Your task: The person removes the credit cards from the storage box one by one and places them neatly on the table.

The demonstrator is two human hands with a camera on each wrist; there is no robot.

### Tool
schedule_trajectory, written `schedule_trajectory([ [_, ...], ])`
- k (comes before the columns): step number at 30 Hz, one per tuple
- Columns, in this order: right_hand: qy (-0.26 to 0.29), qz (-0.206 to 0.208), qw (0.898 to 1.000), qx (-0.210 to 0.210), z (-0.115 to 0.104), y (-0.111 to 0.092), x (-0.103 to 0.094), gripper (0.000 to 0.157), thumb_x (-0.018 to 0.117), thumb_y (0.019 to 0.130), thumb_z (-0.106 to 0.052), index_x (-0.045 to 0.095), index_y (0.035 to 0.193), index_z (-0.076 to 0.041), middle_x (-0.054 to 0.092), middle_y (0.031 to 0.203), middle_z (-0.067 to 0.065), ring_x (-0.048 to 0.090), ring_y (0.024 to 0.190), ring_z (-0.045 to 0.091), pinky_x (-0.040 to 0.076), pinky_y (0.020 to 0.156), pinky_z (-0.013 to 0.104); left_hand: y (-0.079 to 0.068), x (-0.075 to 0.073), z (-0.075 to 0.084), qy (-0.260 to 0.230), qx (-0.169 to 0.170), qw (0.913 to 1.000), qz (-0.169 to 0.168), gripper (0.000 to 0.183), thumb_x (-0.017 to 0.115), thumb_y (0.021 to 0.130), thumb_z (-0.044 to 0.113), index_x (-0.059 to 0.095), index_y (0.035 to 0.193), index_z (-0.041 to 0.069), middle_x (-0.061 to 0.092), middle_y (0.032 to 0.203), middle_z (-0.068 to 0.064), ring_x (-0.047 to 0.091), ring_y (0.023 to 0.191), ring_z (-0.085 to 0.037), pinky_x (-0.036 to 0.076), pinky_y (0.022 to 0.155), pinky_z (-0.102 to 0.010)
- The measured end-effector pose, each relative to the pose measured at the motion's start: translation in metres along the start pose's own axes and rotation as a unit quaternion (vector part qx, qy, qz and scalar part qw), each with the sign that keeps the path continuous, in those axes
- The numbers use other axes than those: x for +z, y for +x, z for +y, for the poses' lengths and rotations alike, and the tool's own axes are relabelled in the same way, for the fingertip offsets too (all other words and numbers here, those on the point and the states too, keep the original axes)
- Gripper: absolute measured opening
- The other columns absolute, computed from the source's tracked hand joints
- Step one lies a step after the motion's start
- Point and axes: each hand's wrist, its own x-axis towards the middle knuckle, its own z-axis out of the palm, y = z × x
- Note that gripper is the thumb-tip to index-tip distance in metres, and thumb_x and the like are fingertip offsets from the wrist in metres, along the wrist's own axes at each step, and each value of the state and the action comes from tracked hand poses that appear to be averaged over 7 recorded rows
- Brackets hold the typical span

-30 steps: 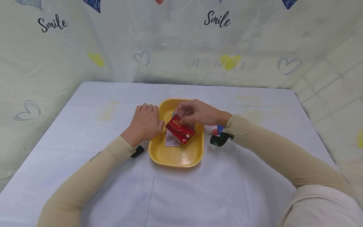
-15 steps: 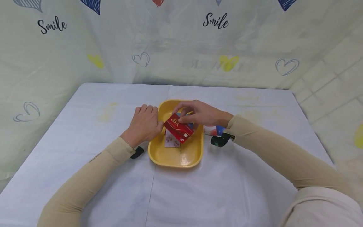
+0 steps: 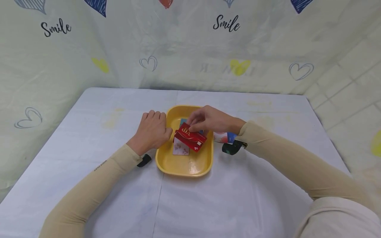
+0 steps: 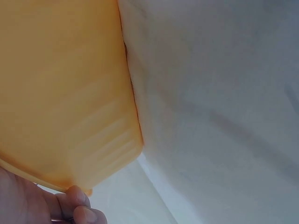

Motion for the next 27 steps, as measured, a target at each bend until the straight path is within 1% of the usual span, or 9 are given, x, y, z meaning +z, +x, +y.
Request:
schedule_trajectory([
  [2, -0.001, 0.001, 1.0, -0.006, 0.0, -0.001, 0.0, 0.03, 0.068, 0.099, -0.021, 0.065, 0.126, -0.008, 0.074, 0.117, 0.013, 0.07, 0.095, 0.023, 0.063, 0.072, 0.034, 0.0, 0.0, 0.0, 0.0, 0.001, 1.0, 0.004, 0.028, 0.043, 0.098, 0.033, 0.05, 0.091, 0.007, 0.049, 0.084, -0.008, 0.045, 0.089, -0.028, 0.037, 0.085, -0.041],
  [7, 0.013, -0.003, 1.0, -0.003, 0.0, -0.002, 0.001, 0.032, 0.066, 0.101, -0.024, 0.062, 0.13, -0.013, 0.071, 0.112, 0.014, 0.072, 0.088, 0.027, 0.063, 0.065, 0.041, 0.0, 0.001, 0.0, 0.002, 0.002, 1.0, 0.007, 0.027, 0.043, 0.098, 0.032, 0.049, 0.09, 0.007, 0.049, 0.084, -0.008, 0.045, 0.088, -0.028, 0.037, 0.084, -0.04],
  [12, 0.019, -0.014, 1.0, 0.004, -0.001, -0.003, 0.001, 0.033, 0.065, 0.1, -0.02, 0.059, 0.132, -0.013, 0.07, 0.114, 0.015, 0.073, 0.092, 0.028, 0.063, 0.066, 0.043, -0.001, 0.001, 0.0, 0.0, 0.001, 1.0, 0.005, 0.027, 0.043, 0.098, 0.032, 0.049, 0.09, 0.007, 0.049, 0.084, -0.008, 0.045, 0.089, -0.027, 0.037, 0.085, -0.04],
  [17, 0.024, -0.015, 1.0, 0.01, 0.001, -0.004, 0.0, 0.036, 0.064, 0.099, -0.016, 0.057, 0.134, -0.013, 0.068, 0.117, 0.015, 0.073, 0.096, 0.029, 0.064, 0.068, 0.043, -0.001, 0.001, 0.001, -0.001, 0.001, 1.0, 0.003, 0.027, 0.043, 0.098, 0.032, 0.049, 0.09, 0.007, 0.049, 0.084, -0.009, 0.045, 0.089, -0.028, 0.036, 0.085, -0.04],
  [22, 0.024, -0.005, 1.0, 0.005, 0.003, -0.006, -0.001, 0.036, 0.064, 0.098, -0.014, 0.058, 0.133, -0.011, 0.068, 0.116, 0.016, 0.072, 0.097, 0.028, 0.064, 0.069, 0.042, -0.001, 0.001, 0.001, 0.0, 0.0, 1.0, 0.0, 0.028, 0.044, 0.098, 0.033, 0.05, 0.093, 0.006, 0.05, 0.085, -0.009, 0.045, 0.091, -0.028, 0.037, 0.086, -0.041],
  [27, 0.02, 0.013, 1.0, -0.006, 0.002, -0.011, -0.001, 0.036, 0.065, 0.098, -0.016, 0.059, 0.133, -0.01, 0.069, 0.114, 0.014, 0.072, 0.093, 0.027, 0.063, 0.069, 0.039, -0.001, 0.001, 0.002, 0.002, -0.002, 1.0, -0.003, 0.03, 0.044, 0.099, 0.034, 0.05, 0.097, 0.005, 0.05, 0.087, -0.01, 0.045, 0.093, -0.028, 0.037, 0.088, -0.041],
])
